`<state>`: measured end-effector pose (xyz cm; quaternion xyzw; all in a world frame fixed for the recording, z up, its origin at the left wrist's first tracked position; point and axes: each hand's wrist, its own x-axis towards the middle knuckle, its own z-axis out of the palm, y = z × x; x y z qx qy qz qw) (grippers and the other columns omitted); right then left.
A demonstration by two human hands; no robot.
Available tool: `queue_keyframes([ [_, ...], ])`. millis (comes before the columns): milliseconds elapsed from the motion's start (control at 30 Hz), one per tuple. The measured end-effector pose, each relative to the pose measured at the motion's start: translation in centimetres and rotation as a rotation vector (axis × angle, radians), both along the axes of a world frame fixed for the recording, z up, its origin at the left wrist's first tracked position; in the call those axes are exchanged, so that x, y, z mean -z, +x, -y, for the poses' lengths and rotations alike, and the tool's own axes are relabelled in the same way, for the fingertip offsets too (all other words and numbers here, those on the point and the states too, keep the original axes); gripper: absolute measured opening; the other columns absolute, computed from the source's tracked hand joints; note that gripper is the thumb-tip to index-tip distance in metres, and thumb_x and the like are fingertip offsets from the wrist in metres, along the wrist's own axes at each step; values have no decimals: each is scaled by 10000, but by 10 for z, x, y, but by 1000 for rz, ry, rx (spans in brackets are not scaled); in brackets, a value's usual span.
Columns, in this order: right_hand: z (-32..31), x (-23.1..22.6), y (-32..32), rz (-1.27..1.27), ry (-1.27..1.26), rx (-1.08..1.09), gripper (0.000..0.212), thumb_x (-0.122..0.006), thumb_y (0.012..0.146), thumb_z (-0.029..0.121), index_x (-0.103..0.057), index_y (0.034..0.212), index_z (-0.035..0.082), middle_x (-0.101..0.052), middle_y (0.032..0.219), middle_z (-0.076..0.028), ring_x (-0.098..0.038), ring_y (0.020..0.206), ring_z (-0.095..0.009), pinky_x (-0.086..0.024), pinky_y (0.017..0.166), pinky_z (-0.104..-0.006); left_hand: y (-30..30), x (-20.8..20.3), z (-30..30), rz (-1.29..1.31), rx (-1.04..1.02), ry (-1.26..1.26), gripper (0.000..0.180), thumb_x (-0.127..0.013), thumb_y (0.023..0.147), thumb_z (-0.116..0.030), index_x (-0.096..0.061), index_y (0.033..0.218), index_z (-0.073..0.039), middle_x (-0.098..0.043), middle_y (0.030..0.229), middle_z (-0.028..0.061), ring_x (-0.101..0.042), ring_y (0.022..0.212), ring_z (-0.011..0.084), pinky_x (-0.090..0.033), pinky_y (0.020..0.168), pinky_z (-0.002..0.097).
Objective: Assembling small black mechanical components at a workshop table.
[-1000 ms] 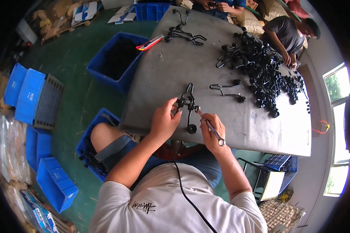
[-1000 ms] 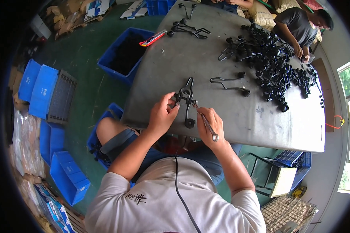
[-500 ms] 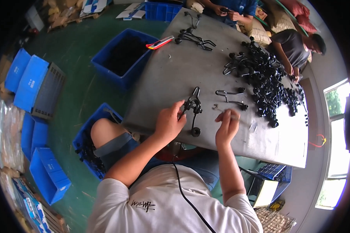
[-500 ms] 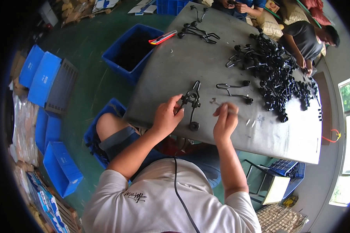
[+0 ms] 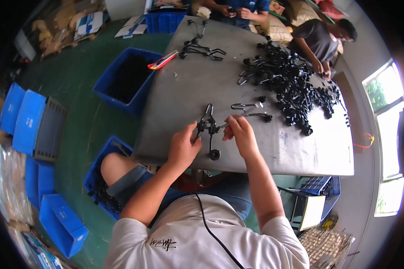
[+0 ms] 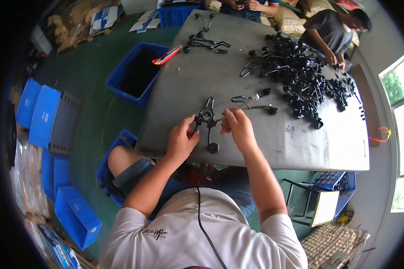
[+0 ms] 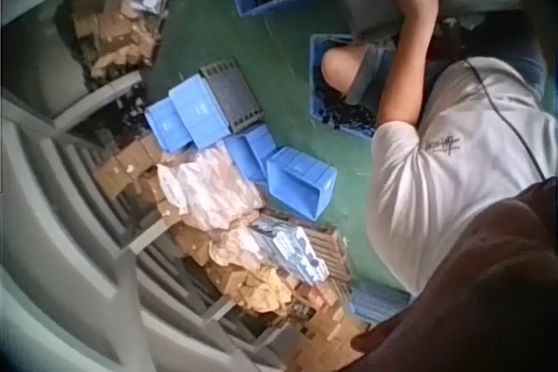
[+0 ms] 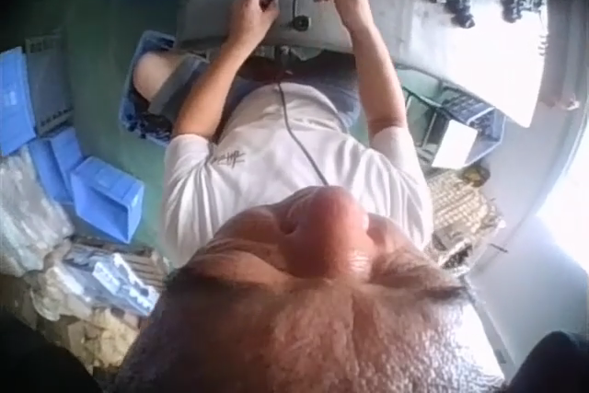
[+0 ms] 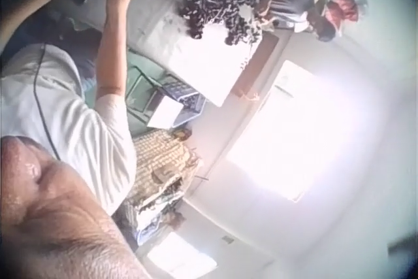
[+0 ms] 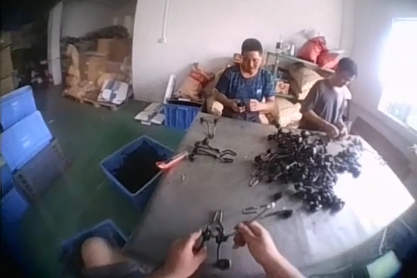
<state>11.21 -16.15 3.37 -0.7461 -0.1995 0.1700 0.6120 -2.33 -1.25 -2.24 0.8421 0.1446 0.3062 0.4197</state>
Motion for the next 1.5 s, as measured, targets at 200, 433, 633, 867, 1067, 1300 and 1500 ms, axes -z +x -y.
queue_keyframes([
  [200,52,-1,24,460,-85,401,238,-572,1037,245,-613,971,21,-602,721,-63,-519,626,-137,-443,594,-310,-31,-16,-9,-109,-103,-330,470,-714,850,-48,-558,1292,-15,-640,767,53,-607,670,163,-497,628,342],
  [433,162,53,69,650,-1018,333,409,-716,902,328,-645,1225,87,-714,909,-172,-687,847,-359,-514,744,-474,-211,1,-145,228,-758,-322,488,-695,912,-61,-510,1360,-6,-581,877,11,-540,792,80,-451,700,216],
  [633,115,38,86,1061,-639,106,474,-641,997,305,-535,1416,112,-608,1182,-157,-624,821,-268,-529,716,-409,-321,84,-194,170,-1245,-265,461,-735,868,-134,-564,1283,-31,-636,814,46,-610,717,147,-492,661,301],
  [867,46,85,145,1117,-639,-146,460,-560,1032,261,-492,1448,79,-574,1357,-225,-590,1197,-397,-497,947,-484,-398,168,-86,-348,-1540,-271,494,-704,845,-235,-569,1294,-79,-718,912,150,-708,858,332,-544,778,457],
  [1067,50,78,174,1101,-589,-58,401,-503,1056,250,-541,1403,52,-617,1322,-211,-609,1180,-381,-488,990,-452,-398,267,5,-1180,-944,-475,466,-659,847,-314,-614,1263,-110,-704,1102,191,-688,1021,376,-554,835,501],
  [1300,45,-9,131,687,-274,300,402,-406,1082,349,-698,1232,119,-551,740,-6,-471,627,-105,-341,540,-264,-373,275,-78,-3,-1057,-784,189,-626,934,-144,-700,1096,-80,-720,1007,92,-685,976,214,-539,866,343],
  [1500,9,-58,51,-326,589,-154,334,-479,1088,233,-579,1296,-9,-536,744,14,-366,569,-53,-336,570,-205,-252,38,-178,330,-821,-399,341,-634,997,-144,-584,1297,11,-636,1239,106,-598,1146,173,-452,1036,306],
])
